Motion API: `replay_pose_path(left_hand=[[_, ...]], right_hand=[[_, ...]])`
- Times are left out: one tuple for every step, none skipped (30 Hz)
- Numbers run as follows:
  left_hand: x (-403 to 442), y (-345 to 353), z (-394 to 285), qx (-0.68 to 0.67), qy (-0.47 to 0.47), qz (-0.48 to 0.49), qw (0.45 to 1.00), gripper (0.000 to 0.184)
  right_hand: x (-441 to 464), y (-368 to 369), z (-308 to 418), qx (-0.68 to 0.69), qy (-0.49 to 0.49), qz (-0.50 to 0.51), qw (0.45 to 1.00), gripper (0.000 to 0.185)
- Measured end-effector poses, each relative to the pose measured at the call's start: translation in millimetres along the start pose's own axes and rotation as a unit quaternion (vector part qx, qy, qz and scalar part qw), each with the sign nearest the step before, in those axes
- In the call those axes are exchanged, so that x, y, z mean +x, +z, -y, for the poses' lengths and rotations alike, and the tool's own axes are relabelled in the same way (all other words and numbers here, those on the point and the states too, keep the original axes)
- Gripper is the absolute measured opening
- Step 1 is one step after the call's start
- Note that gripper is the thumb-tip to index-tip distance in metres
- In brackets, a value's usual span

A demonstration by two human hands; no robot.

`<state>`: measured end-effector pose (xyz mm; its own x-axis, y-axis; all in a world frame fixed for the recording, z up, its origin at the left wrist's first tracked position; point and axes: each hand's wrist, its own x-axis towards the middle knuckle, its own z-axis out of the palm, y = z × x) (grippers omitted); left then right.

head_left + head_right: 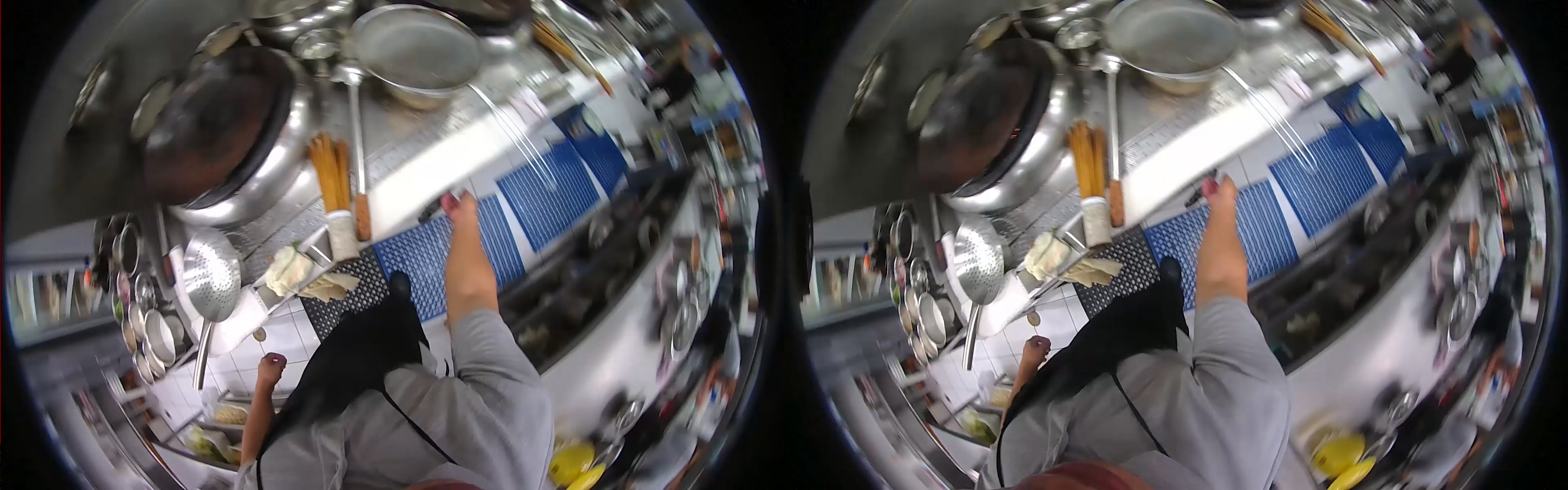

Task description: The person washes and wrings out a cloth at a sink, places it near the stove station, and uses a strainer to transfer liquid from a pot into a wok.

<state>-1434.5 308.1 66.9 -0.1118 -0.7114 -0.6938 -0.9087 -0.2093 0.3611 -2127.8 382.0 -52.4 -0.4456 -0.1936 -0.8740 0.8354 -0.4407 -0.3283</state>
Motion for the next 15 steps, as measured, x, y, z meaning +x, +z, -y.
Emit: replay_pose_path(left_hand=[[-3, 5, -5, 0.006, 0.024, -0.008, 1.000, 0.015], [-6, 8, -16, 0.030, 0.052, -0.016, 0.998, 0.018], [-12, 11, -32, -0.015, 0.079, -0.013, 0.997, 0.020], [-21, 12, -53, -0.002, 0.091, -0.026, 0.996, 0.022], [-28, 12, -72, 0.013, 0.104, -0.037, 0.994, 0.023], [-31, 13, -82, 0.011, 0.094, -0.029, 0.995, 0.024], [-33, 14, -91, 0.009, 0.086, -0.020, 0.996, 0.026], [-34, 15, -95, 0.008, 0.078, -0.012, 0.997, 0.027], [-34, 14, -98, 0.011, 0.076, -0.011, 0.997, 0.028], [-35, 14, -99, 0.016, 0.074, -0.006, 0.997, 0.028], [-36, 14, -99, 0.022, 0.073, 0.001, 0.997, 0.029], [-33, 15, -94, 0.026, 0.079, 0.002, 0.997, 0.030], [-33, 16, -91, 0.030, 0.077, 0.003, 0.997, 0.030], [-32, 15, -88, 0.037, 0.078, 0.004, 0.996, 0.030], [-29, 12, -85, 0.046, 0.081, 0.006, 0.996, 0.030]], right_hand=[[8, 2, 3, 0.026, -0.010, 0.069, 0.997, 0.044], [35, -3, 4, 0.017, -0.001, 0.084, 0.996, 0.042], [36, -2, 6, 0.051, 0.028, 0.103, 0.993, 0.037], [44, 2, 7, 0.073, 0.076, 0.014, 0.994, 0.026], [60, -3, 7, 0.083, 0.100, -0.014, 0.991, 0.026], [59, -2, 5, 0.138, 0.109, -0.032, 0.984, 0.027], [89, -9, 6, 0.166, 0.138, -0.058, 0.975, 0.026], [82, -6, 11, 0.232, 0.196, -0.029, 0.952, 0.024], [63, 1, 12, 0.198, 0.168, -0.043, 0.965, 0.025], [45, 8, 13, 0.255, 0.186, -0.032, 0.948, 0.024], [68, -8, 9, 0.258, 0.137, 0.059, 0.954, 0.018], [71, -14, 14, 0.226, 0.095, 0.110, 0.963, 0.012], [62, -11, 14, 0.197, 0.050, 0.160, 0.966, 0.007], [54, -5, 16, 0.183, 0.007, 0.158, 0.970, 0.006], [28, 0, 23, 0.171, -0.038, 0.155, 0.972, 0.005]])
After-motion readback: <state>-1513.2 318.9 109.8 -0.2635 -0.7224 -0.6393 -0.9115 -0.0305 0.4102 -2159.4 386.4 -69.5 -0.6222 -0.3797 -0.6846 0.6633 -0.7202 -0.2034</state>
